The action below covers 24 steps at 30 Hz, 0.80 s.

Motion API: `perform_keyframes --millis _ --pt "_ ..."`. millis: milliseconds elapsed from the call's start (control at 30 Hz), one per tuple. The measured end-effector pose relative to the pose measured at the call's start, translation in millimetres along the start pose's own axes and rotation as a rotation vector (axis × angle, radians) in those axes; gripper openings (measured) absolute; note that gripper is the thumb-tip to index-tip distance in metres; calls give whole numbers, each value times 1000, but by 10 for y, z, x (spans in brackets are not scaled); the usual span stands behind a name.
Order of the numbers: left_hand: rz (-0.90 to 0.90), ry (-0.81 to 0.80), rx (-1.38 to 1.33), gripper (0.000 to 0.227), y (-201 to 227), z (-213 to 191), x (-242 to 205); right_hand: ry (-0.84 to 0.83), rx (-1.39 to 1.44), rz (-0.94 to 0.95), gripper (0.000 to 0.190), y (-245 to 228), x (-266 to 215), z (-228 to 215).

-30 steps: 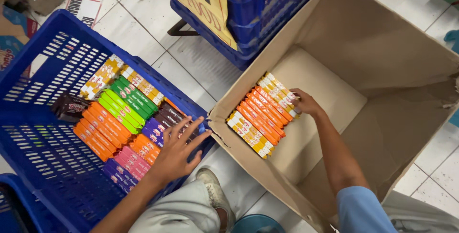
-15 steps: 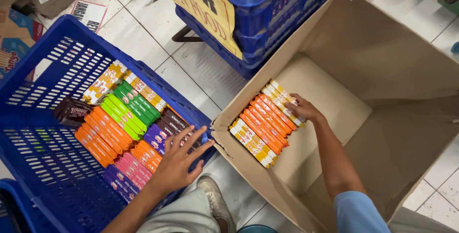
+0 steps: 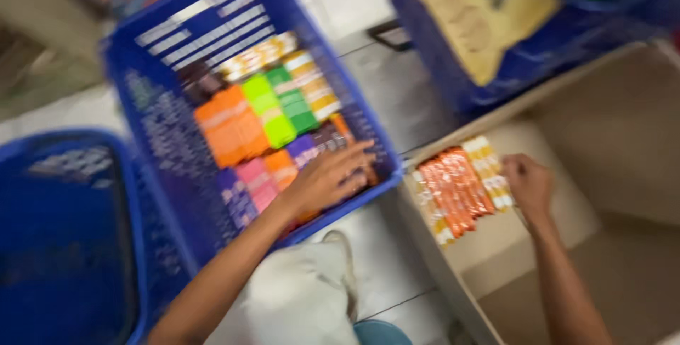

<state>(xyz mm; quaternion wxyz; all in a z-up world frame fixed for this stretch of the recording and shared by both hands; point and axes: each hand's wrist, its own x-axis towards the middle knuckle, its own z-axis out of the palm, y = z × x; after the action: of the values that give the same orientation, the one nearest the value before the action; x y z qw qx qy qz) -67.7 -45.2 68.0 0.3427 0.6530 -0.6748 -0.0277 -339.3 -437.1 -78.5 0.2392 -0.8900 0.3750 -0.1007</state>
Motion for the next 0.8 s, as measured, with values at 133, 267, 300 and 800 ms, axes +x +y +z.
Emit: perform_keyframes --millis 133,267,300,800 --pt "-463 110 1 29 -550 -398 -605 179 177 -259 22 -1314 -468 -684" --pt "-899 30 197 25 -981 -834 -1217 -54 250 -396 14 -2370 -706 -898" --pt "-921 45 198 25 -1060 -850 -1394 -72 249 -416 14 -2634 -677 -824" --pt "-1161 727 704 21 -1249 -1113 -1787 -1151 -635 -621 73 -4457 133 1647"
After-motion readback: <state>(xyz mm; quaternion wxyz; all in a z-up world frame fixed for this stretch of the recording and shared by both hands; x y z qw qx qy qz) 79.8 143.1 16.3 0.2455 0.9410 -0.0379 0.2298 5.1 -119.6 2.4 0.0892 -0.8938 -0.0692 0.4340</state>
